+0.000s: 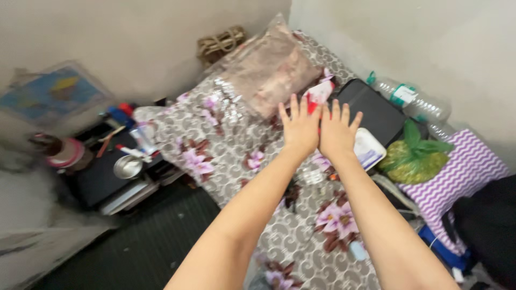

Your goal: The person empties a bag of makhana into a container, secures the lid, and then reorganizes various household items and food containers on a small table and a multi-tiered wooden shelf.

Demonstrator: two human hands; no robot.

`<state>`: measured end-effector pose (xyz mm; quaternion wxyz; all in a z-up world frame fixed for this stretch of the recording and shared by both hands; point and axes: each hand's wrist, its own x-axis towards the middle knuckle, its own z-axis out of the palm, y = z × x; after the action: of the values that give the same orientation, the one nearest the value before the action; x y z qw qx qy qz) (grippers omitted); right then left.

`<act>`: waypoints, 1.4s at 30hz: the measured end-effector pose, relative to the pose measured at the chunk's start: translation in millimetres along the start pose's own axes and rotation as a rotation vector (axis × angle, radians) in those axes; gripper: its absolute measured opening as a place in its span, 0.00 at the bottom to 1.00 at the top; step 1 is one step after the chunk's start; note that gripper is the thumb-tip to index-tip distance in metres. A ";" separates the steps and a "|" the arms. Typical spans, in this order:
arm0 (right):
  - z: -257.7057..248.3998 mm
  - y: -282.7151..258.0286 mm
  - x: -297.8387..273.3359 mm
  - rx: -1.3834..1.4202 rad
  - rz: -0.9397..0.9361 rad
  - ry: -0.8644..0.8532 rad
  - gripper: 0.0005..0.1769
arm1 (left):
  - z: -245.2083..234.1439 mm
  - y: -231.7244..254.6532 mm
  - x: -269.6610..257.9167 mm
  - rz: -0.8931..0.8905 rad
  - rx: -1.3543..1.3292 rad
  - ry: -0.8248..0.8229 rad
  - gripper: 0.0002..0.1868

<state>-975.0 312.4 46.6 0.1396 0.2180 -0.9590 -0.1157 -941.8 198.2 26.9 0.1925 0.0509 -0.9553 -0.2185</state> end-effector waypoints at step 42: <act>-27.0 106.3 22.3 1.084 0.055 0.245 0.20 | 139.5 -8.7 58.3 -0.849 -2.076 -0.212 0.38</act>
<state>-1026.7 391.4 106.7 0.1209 0.2452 -0.8634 0.4240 -1049.7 235.2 -72.6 -0.0304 0.1683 -0.2280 -0.9585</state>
